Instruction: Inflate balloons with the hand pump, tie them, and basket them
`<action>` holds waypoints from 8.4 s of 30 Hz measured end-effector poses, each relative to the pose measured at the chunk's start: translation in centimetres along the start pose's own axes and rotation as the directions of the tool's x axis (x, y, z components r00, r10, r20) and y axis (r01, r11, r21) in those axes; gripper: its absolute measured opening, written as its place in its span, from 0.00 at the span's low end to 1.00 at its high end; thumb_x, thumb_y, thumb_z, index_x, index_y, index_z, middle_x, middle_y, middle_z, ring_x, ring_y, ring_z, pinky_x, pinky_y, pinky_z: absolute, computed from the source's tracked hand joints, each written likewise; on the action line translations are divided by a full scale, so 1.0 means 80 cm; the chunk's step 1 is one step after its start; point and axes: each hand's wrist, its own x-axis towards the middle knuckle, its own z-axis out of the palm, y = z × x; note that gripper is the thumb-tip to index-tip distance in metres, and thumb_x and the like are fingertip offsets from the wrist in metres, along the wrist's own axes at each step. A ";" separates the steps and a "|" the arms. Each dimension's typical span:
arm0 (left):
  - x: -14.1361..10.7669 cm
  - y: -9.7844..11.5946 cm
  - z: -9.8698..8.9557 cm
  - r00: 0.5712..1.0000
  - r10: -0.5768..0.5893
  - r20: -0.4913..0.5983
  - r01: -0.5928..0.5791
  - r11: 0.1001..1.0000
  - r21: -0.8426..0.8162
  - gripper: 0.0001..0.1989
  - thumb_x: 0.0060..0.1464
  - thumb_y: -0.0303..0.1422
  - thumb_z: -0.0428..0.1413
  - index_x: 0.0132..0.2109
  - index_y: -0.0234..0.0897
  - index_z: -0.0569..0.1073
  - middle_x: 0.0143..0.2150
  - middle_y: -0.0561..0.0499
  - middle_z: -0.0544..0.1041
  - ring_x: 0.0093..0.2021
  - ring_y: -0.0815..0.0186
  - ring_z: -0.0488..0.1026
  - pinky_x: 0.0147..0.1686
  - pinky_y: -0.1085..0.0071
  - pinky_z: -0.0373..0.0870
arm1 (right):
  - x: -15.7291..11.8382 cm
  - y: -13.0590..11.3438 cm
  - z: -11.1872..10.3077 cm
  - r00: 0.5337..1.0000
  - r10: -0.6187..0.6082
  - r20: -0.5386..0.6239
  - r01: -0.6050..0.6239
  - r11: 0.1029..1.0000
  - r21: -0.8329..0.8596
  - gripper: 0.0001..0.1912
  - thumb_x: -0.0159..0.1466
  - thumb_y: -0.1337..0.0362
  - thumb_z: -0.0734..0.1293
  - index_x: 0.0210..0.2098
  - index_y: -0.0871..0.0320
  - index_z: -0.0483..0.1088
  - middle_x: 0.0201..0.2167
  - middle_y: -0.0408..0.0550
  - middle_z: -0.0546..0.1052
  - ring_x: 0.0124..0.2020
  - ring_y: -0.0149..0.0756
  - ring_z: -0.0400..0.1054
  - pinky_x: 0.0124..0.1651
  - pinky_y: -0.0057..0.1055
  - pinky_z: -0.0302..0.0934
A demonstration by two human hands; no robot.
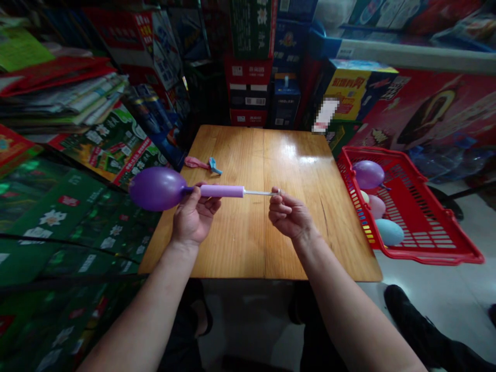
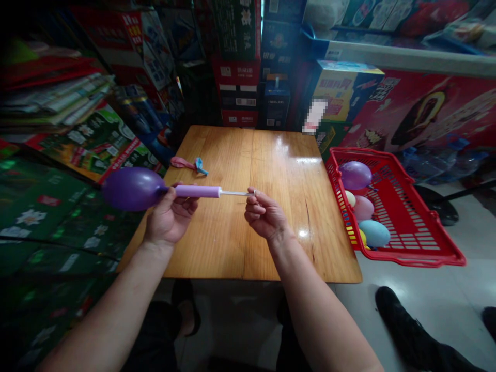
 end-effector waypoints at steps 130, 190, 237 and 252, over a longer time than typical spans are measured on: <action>-0.014 -0.026 0.010 0.994 -0.081 0.073 0.076 0.995 0.070 0.12 0.59 0.38 0.61 0.49 0.41 0.77 0.49 0.44 0.81 0.41 0.64 0.80 0.40 0.68 0.76 | 0.008 0.034 -0.003 0.998 0.024 -0.057 -0.028 0.996 -0.081 0.03 0.67 0.69 0.65 0.40 0.59 0.70 0.23 0.38 0.70 0.16 0.21 0.50 0.20 0.18 0.51; -0.013 0.092 -0.077 0.985 -0.084 -0.151 0.076 0.995 -0.062 0.05 0.60 0.30 0.59 0.42 0.33 0.77 0.41 0.45 0.82 0.40 0.64 0.81 0.35 0.74 0.73 | 0.178 0.125 -0.020 0.761 -0.562 0.325 -0.139 -0.630 -0.764 0.17 0.59 0.63 0.69 0.47 0.58 0.71 0.43 0.56 0.77 0.47 0.50 0.66 0.49 0.42 0.59; -0.118 -0.015 -0.004 0.926 -0.375 0.044 0.287 0.775 0.563 0.16 0.60 0.45 0.58 0.39 0.35 0.79 0.42 0.44 0.81 0.37 0.60 0.79 0.31 0.69 0.71 | 0.028 0.115 0.015 0.969 -0.239 -0.065 0.004 0.278 -0.961 0.12 0.62 0.60 0.67 0.24 0.60 0.69 0.18 0.41 0.69 0.18 0.26 0.58 0.21 0.26 0.48; -0.144 0.023 -0.001 0.648 0.126 0.751 -0.697 -0.300 0.651 0.30 0.61 0.21 0.47 0.69 0.31 0.59 0.67 0.36 0.66 0.70 0.48 0.58 0.67 0.40 0.48 | 0.002 0.110 0.041 0.971 0.082 0.224 0.211 0.138 -0.968 0.13 0.65 0.57 0.65 0.30 0.60 0.68 0.26 0.41 0.69 0.28 0.29 0.60 0.34 0.28 0.58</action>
